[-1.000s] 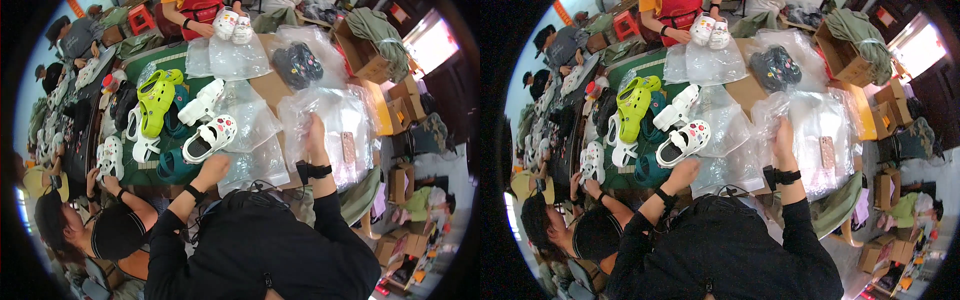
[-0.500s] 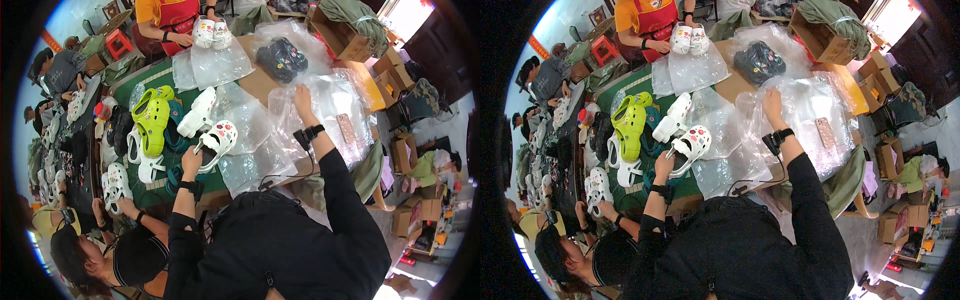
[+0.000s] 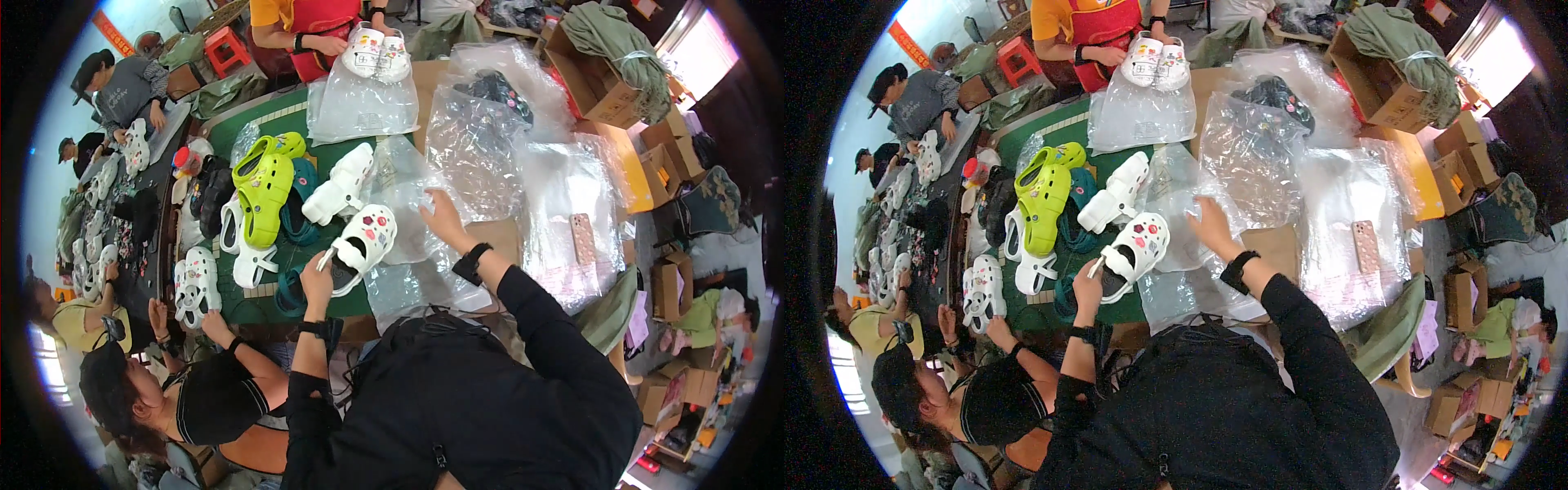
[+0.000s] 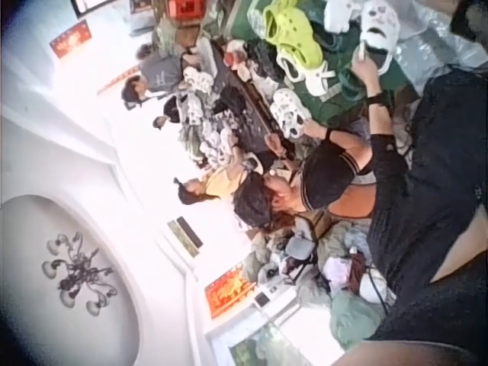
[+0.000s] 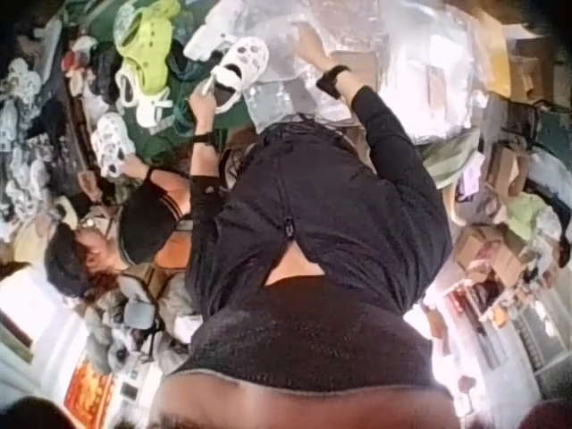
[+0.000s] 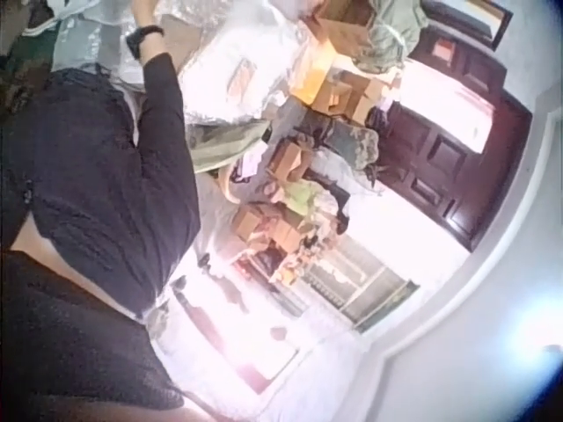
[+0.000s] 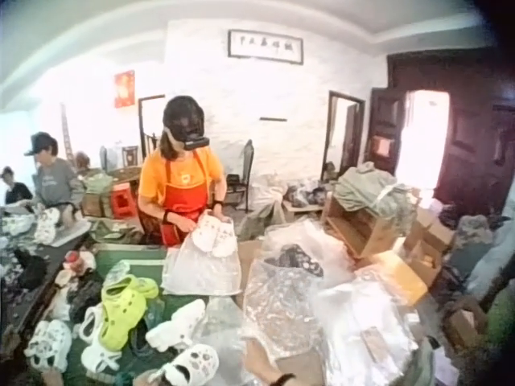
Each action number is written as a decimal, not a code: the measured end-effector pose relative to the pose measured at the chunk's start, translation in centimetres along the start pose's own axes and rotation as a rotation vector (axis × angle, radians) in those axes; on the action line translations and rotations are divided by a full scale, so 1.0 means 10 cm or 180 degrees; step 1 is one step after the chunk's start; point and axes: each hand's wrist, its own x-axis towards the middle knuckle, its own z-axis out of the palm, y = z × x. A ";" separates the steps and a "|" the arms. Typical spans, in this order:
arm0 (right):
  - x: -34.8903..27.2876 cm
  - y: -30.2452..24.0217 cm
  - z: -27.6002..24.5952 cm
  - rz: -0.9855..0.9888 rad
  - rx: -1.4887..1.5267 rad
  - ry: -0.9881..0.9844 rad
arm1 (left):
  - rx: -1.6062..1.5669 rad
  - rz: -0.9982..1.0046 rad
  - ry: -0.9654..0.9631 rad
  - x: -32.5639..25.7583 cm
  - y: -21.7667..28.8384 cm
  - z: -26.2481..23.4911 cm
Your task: Packing rubber clogs into plastic bags and organizing them on a warehouse table for shipping.
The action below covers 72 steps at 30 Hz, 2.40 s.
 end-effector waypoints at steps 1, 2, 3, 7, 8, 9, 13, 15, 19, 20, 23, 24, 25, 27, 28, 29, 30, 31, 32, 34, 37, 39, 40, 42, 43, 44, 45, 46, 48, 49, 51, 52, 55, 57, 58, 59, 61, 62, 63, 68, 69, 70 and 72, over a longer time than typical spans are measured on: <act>-0.05 0.02 0.15 0.0201 0.0260 -0.0097 | 0.0188 0.0300 0.0095 -0.04 -0.01 -0.01; -0.03 -0.04 0.21 0.0189 0.0290 -0.0127 | 0.0379 0.0580 0.0192 -0.08 -0.01 -0.02; -0.02 -0.08 0.26 0.0283 0.0572 -0.0349 | 0.0406 0.0749 0.0165 -0.12 0.00 0.00; 0.23 -0.24 0.45 0.0057 0.0698 -0.0661 | 0.0383 0.1157 0.0258 -0.29 0.05 0.20; 0.32 -0.28 0.47 -0.0028 0.0376 -0.0805 | 0.0146 0.1093 0.0116 -0.29 0.07 0.27; 0.42 -0.30 0.49 0.0088 0.0214 -0.1196 | -0.0163 0.0889 0.0027 -0.32 0.13 0.34; 0.59 -0.47 0.42 0.0126 -0.0956 -0.1815 | 0.0192 0.1251 0.0357 -0.43 0.29 0.61; 0.60 -0.43 0.42 0.0132 -0.0990 -0.1966 | 0.0256 0.1226 -0.0193 -0.42 0.21 0.68; 0.39 -0.33 0.40 0.0220 -0.1052 -0.2167 | 0.0387 0.1282 -0.1063 -0.29 0.10 0.64; 0.28 -0.30 0.37 0.0180 -0.1063 -0.2063 | 0.0753 0.1661 -0.1115 -0.22 0.15 0.58; -0.11 -0.13 0.30 0.0106 -0.0916 -0.1445 | 0.1344 0.1856 -0.0106 0.09 0.30 0.44; -0.24 -0.17 0.28 -0.0072 -0.0880 -0.1019 | 0.1392 0.1773 0.0068 0.23 0.28 0.38; -0.37 -0.18 0.24 -0.0008 -0.0734 -0.0996 | 0.1784 0.1680 0.0264 0.34 0.26 0.33; -0.60 -0.30 0.12 0.0232 -0.0731 -0.1033 | 0.2159 0.1451 0.0203 0.58 0.31 0.26; -0.69 -0.32 0.10 0.0408 -0.0701 -0.1100 | 0.2319 0.1386 0.0216 0.68 0.32 0.24; -0.76 -0.19 0.12 0.0592 -0.0318 -0.1155 | 0.2348 0.1404 0.0290 0.76 0.40 0.27; -0.81 -0.18 0.16 0.0656 -0.0320 -0.1101 | 0.2392 0.1382 0.0391 0.83 0.43 0.26; -0.86 -0.18 0.23 0.0528 0.0159 -0.1060 | 0.2343 0.1370 0.0434 0.94 0.39 0.28; -0.91 -0.21 0.29 0.0409 0.0631 -0.0997 | 0.2319 0.1260 0.0206 1.02 0.41 0.29; -0.98 -0.38 0.36 0.0766 0.0306 -0.1229 | 0.2508 0.0755 -0.0448 1.09 0.54 0.31; -0.95 -0.61 0.35 0.1415 -0.0028 -0.1620 | 0.2563 0.0915 -0.0432 1.07 0.62 0.35; -0.94 -0.67 0.36 0.1798 0.0094 -0.1597 | 0.2038 0.0828 -0.0298 1.12 0.52 0.35; -1.00 -0.51 0.51 0.1930 0.0169 -0.1232 | 0.1494 0.0686 -0.0152 1.18 0.49 0.35; -1.07 -0.38 0.66 0.1746 0.0246 -0.0678 | 0.1270 0.0509 -0.0067 1.28 0.37 0.26; -1.09 -0.33 0.65 0.1758 0.0431 -0.0533 | -0.0093 -0.0287 -0.0618 1.28 0.38 0.22; -1.09 -0.29 0.61 0.1768 0.0605 -0.0382 | -0.1466 -0.1092 -0.1156 1.24 0.43 0.19; -1.05 -0.33 0.56 0.2015 0.0334 -0.0404 | -0.1505 -0.1096 -0.1406 1.16 0.44 0.16; -1.01 -0.34 0.49 0.2146 0.0207 -0.0401 | -0.1630 -0.1156 -0.1549 1.07 0.46 0.15; -0.99 -0.35 0.36 0.1998 0.0015 -0.0105 | -0.2329 -0.1392 -0.1809 0.90 0.43 0.11; -0.96 -0.38 0.25 0.2349 -0.0087 -0.0192 | -0.2445 -0.1487 -0.1891 0.79 0.43 0.10; -0.96 -0.27 0.11 0.2293 0.0016 0.0089 | -0.2722 -0.1540 -0.2004 0.57 0.50 0.11; -0.98 -0.22 0.03 0.2218 0.0115 0.0342 | -0.2788 -0.1626 -0.2009 0.48 0.49 0.12; -1.05 -0.02 -0.16 0.1662 0.0100 0.0498 | -0.2781 -0.1446 -0.2344 0.21 0.35 0.22; -1.11 -0.03 -0.31 0.1539 0.0210 0.0439 | -0.3091 -0.1568 -0.2404 0.02 0.21 0.33; -1.14 -0.04 -0.39 0.1440 0.0328 0.0404 | -0.3135 -0.1538 -0.2492 -0.09 0.17 0.38; -1.17 -0.01 -0.46 0.1396 -0.0046 0.0186 | -0.3173 -0.1471 -0.2478 -0.24 0.20 0.41; -1.24 0.10 -0.55 0.1109 -0.0206 0.0208 | -0.2978 -0.1605 -0.2610 -0.39 0.20 0.48; -1.27 0.14 -0.58 0.0808 -0.0342 0.0241 | -0.2913 -0.1570 -0.2740 -0.42 0.18 0.51; -1.29 0.18 -0.59 0.0807 -0.0353 0.0226 | -0.2929 -0.1581 -0.2737 -0.43 0.16 0.54; -1.36 0.25 -0.42 0.0753 -0.0783 -0.0359 | 0.0139 -0.0574 -0.3548 -0.40 -0.20 0.80; -1.37 0.12 -0.41 0.0532 -0.0770 -0.0232 | 0.0218 -0.0761 -0.3669 -0.38 -0.16 0.83; -1.39 0.08 -0.36 -0.0178 -0.1286 0.0130 | 0.0196 -0.0779 -0.3655 -0.38 -0.14 0.85; -1.34 -0.28 -0.50 -0.0807 -0.1093 -0.0040 | 0.0283 -0.0632 -0.3533 -0.47 0.03 0.82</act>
